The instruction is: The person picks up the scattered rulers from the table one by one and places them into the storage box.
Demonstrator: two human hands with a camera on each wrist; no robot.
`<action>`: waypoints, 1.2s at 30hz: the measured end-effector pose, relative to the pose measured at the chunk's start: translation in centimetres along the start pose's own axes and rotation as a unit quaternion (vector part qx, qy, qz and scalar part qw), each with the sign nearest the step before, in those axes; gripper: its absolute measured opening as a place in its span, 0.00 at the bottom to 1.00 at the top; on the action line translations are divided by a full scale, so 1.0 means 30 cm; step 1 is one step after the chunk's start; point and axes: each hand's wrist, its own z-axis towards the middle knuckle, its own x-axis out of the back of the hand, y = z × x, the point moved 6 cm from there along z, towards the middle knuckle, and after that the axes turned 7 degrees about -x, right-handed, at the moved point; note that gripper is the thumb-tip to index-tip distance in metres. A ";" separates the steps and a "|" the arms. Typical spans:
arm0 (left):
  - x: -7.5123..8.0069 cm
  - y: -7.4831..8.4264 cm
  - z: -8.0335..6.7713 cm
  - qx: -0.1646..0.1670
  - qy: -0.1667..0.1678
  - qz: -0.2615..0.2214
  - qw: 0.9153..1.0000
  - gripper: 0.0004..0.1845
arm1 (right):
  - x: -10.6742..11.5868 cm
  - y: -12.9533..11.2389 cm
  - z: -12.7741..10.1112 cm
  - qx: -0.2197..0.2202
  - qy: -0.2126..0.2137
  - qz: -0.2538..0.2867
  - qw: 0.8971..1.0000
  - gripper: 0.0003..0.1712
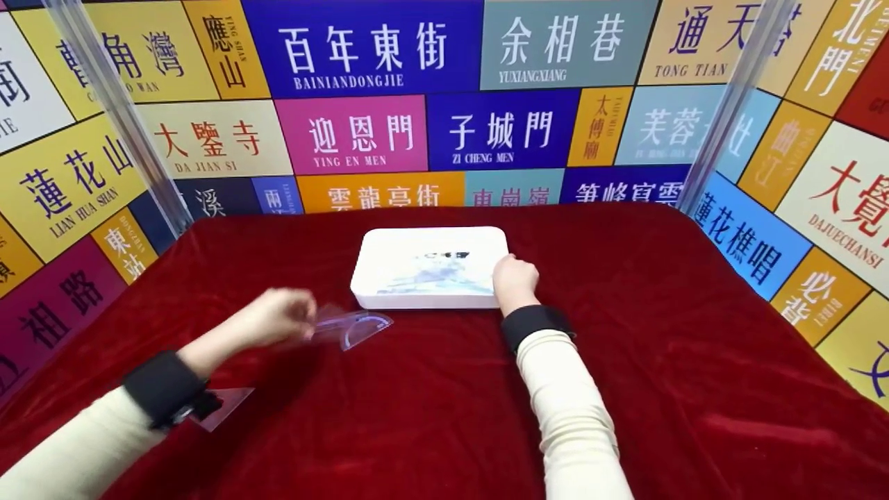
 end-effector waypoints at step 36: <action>-0.291 0.118 0.493 0.003 0.056 0.215 0.975 0.07 | -0.001 0.005 0.004 -0.017 0.015 -0.012 1.000 0.15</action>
